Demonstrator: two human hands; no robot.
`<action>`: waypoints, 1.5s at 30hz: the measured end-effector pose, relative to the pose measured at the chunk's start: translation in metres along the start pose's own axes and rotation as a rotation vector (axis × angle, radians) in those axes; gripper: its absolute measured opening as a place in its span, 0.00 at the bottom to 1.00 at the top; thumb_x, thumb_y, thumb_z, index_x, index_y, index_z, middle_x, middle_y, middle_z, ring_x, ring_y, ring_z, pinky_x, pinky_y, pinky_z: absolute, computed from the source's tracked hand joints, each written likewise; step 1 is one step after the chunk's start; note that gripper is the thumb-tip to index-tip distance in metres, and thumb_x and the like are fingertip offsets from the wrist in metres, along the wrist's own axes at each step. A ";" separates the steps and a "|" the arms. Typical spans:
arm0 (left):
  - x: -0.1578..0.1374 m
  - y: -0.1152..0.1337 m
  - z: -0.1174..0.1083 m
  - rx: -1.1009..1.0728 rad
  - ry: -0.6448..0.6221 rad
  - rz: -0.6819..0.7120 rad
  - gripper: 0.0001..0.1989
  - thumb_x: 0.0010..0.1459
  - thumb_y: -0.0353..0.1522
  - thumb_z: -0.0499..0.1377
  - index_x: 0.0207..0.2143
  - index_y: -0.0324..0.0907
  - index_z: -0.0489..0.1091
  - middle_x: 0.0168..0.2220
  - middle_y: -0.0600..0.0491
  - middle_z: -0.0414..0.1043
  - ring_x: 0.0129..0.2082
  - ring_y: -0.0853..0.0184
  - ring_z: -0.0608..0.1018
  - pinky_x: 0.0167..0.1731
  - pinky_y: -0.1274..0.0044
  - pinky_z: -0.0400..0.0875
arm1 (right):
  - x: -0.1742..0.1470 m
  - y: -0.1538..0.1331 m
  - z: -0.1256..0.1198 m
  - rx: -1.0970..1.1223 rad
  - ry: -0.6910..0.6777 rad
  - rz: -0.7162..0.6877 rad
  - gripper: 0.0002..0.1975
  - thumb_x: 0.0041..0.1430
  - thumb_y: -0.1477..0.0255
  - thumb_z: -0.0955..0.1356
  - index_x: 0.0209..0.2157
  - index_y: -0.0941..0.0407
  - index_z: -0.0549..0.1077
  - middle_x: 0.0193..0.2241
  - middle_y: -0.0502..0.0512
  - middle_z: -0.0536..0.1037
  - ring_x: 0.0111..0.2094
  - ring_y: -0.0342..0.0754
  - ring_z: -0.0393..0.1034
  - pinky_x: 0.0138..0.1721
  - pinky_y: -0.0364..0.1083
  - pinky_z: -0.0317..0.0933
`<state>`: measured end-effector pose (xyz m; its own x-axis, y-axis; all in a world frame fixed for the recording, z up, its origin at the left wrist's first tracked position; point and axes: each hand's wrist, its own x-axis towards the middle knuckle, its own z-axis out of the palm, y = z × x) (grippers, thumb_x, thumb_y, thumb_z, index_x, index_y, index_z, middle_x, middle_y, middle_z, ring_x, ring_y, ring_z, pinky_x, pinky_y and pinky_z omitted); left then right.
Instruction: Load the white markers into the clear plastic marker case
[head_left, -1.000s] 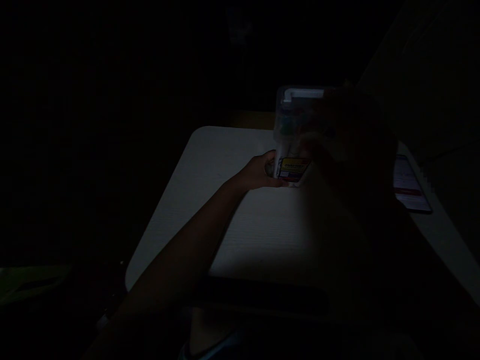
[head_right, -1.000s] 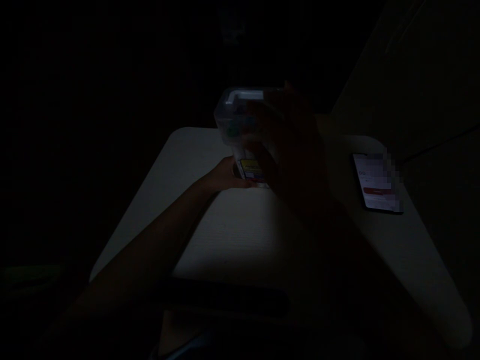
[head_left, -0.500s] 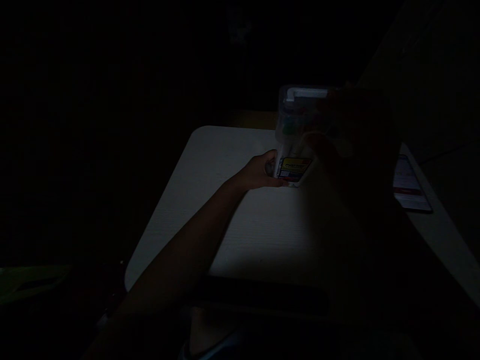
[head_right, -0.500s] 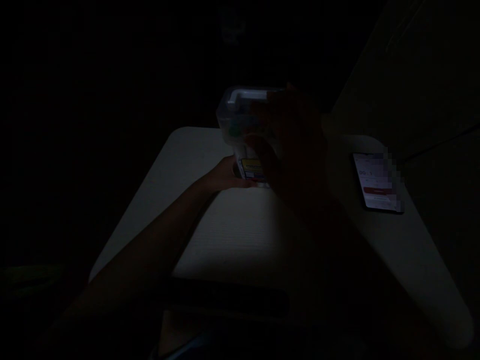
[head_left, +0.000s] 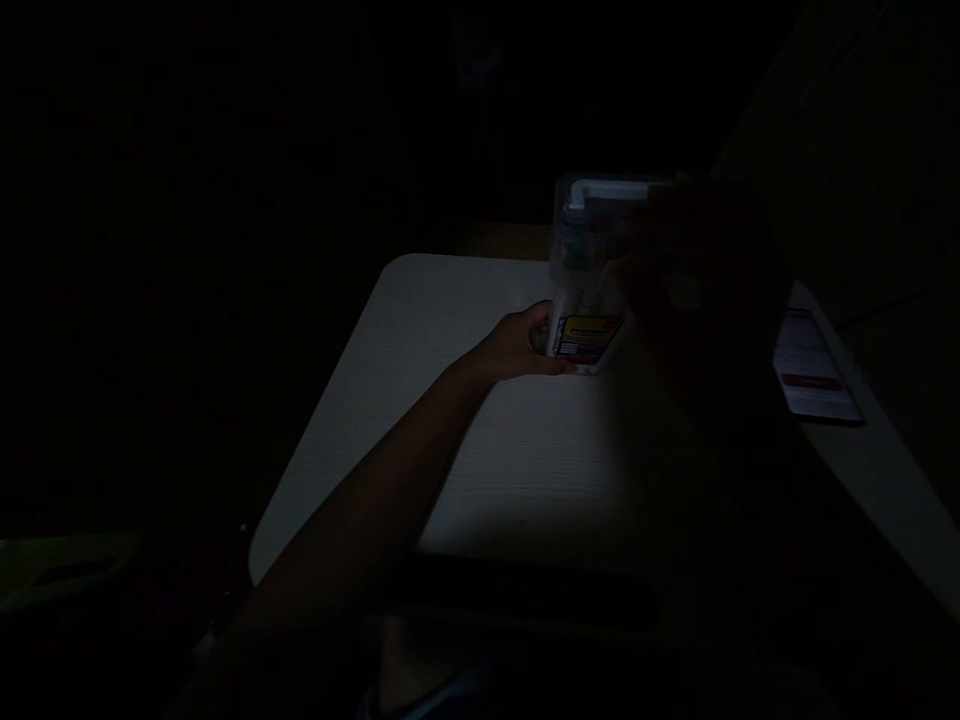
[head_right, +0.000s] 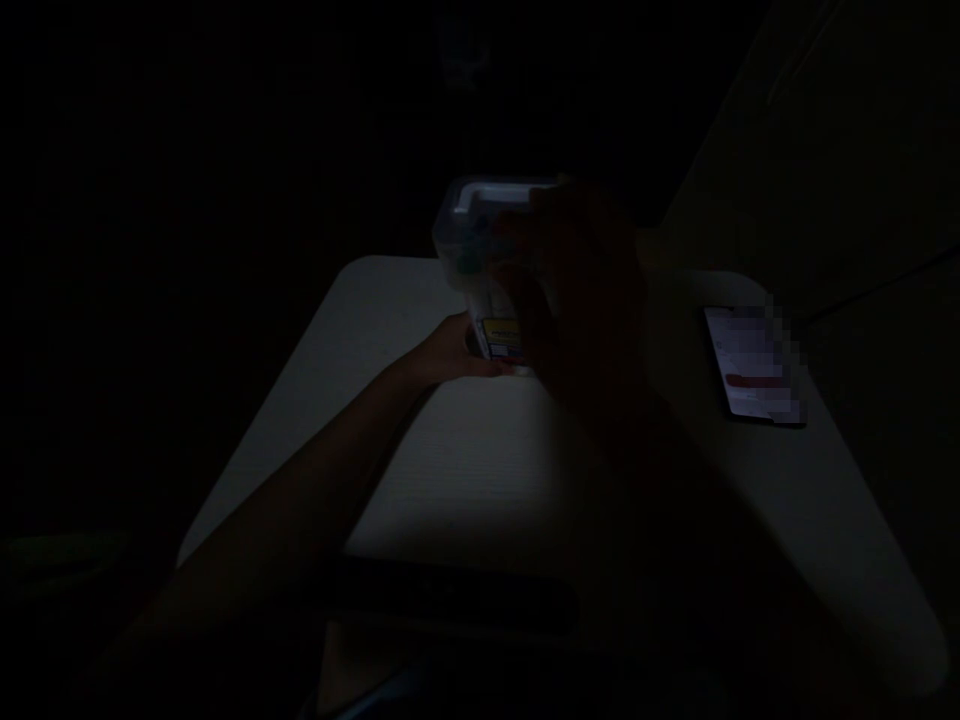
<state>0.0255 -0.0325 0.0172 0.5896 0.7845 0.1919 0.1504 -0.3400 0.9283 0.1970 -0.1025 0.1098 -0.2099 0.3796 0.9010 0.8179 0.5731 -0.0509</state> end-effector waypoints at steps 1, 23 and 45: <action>0.000 0.000 0.000 0.002 0.001 0.001 0.30 0.34 0.36 0.70 0.41 0.37 0.65 0.39 0.49 0.74 0.38 0.64 0.77 0.39 0.71 0.72 | 0.000 0.000 0.000 0.001 0.004 -0.004 0.12 0.57 0.70 0.65 0.44 0.50 0.70 0.45 0.53 0.73 0.51 0.48 0.66 0.53 0.51 0.63; 0.001 -0.004 -0.001 0.063 0.015 0.002 0.31 0.35 0.37 0.70 0.43 0.38 0.65 0.39 0.50 0.73 0.37 0.67 0.76 0.37 0.74 0.72 | -0.006 0.003 0.012 0.111 0.102 0.018 0.12 0.58 0.71 0.63 0.44 0.49 0.70 0.45 0.55 0.72 0.53 0.48 0.63 0.55 0.51 0.62; 0.000 -0.001 -0.001 0.019 -0.006 -0.004 0.29 0.36 0.35 0.70 0.42 0.37 0.64 0.40 0.50 0.73 0.37 0.68 0.76 0.38 0.74 0.73 | -0.012 -0.006 -0.001 0.093 -0.054 0.072 0.13 0.61 0.66 0.58 0.46 0.48 0.67 0.52 0.51 0.64 0.61 0.48 0.51 0.62 0.53 0.52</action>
<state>0.0247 -0.0314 0.0163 0.5935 0.7829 0.1866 0.1672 -0.3467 0.9230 0.1953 -0.1107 0.0993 -0.1829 0.4592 0.8693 0.7790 0.6071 -0.1568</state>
